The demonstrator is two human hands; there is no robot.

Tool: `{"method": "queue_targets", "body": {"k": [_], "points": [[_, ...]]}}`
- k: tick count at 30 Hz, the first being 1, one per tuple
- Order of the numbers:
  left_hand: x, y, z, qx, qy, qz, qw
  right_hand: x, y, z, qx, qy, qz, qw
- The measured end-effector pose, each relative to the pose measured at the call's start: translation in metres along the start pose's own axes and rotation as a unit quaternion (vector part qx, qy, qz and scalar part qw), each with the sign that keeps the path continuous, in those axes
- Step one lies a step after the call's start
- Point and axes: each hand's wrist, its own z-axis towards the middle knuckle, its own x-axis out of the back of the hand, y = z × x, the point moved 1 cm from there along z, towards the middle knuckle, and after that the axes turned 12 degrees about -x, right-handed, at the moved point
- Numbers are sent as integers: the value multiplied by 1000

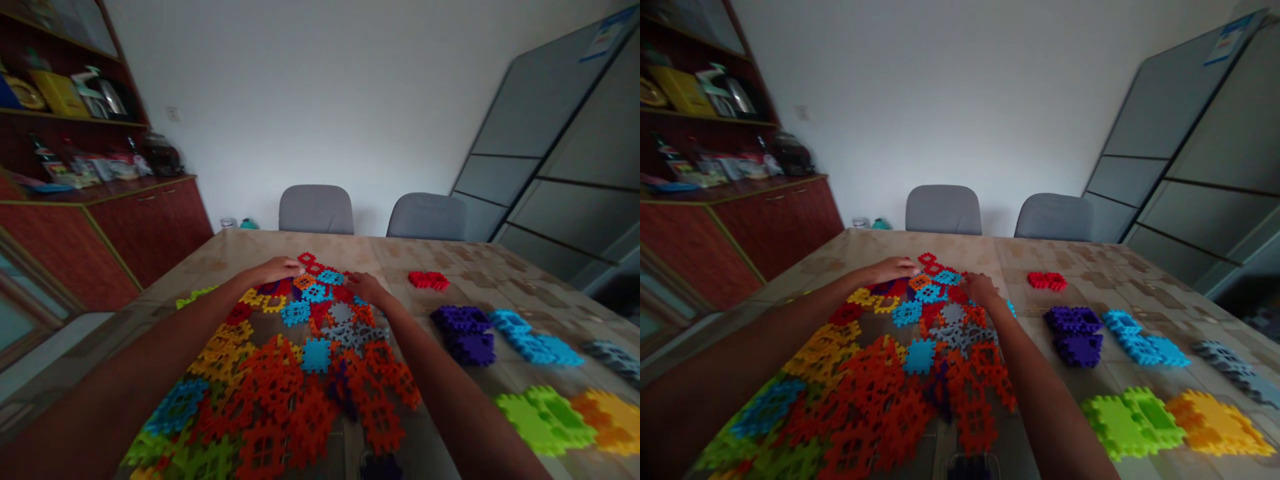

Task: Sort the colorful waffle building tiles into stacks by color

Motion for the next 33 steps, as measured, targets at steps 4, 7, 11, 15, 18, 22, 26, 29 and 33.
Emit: {"method": "queue_targets", "body": {"k": [4, 7, 11, 15, 18, 22, 26, 29, 33], "points": [[2, 15, -25, -2, -32, -36, 999, -6, -5, -19, 61, -21, 43, 997], [17, 18, -61, 0, 5, -35, 999, 0, 6, -34, 82, -5, 70, 994], [40, 1, -131, 58, 128, 13, 990, 9, 39, -54, 40, 65, 66, 995], [40, -24, -209, 145, 214, 54, 964, 0, 72, -85, -20, 127, 38, 991], [24, -33, -255, 174, 249, 67, 950, -18, 85, -113, -42, 163, 20, 986], [-4, -30, -279, 182, 261, 73, 945, -38, 83, -137, -32, 186, 6, 982], [-23, -19, -267, 173, 260, 84, 946, -47, 63, -144, 19, 182, 6, 983], [-33, -10, -249, 146, 255, 83, 952, -50, 40, -145, 71, 163, 8, 984], [-39, -3, -237, 123, 255, 85, 955, -49, 23, -149, 106, 150, 8, 983]]}}
